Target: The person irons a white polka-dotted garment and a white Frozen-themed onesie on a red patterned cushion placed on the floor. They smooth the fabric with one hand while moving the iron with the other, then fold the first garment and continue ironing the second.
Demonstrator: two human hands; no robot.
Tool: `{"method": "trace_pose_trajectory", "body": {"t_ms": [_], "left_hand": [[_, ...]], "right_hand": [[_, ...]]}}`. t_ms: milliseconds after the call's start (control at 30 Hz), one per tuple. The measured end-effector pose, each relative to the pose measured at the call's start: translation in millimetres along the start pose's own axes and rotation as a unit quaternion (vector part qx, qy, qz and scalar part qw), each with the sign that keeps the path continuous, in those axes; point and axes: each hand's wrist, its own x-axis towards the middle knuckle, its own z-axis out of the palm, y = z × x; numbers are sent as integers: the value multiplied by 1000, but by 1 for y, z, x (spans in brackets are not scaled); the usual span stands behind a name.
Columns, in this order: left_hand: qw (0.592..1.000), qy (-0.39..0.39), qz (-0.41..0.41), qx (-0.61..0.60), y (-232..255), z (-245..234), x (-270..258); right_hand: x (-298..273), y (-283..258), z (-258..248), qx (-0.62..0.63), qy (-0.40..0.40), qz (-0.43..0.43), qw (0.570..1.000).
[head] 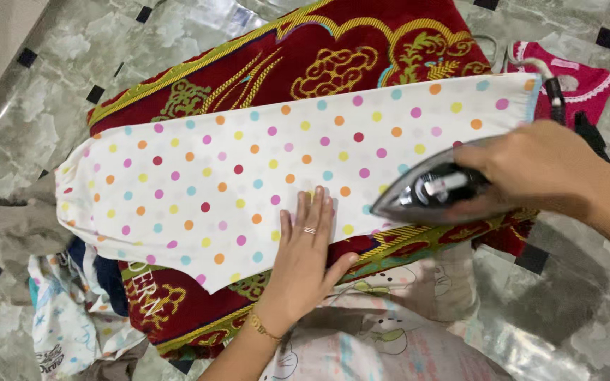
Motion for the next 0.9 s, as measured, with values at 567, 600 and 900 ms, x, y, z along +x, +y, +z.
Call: {"method": "trace_pose_trajectory", "body": {"t_ms": [567,600,900], "left_hand": [[992,-1,-14,126,11,22,18],[992,2,-9,126,11,23,22],[993,-5,33,117,31,45,61]], "right_hand": [[83,86,-12,51,20,97,994],[68,81,-7,64,-14,101,993],[-41,80,56,15,-102,122,987]]}}
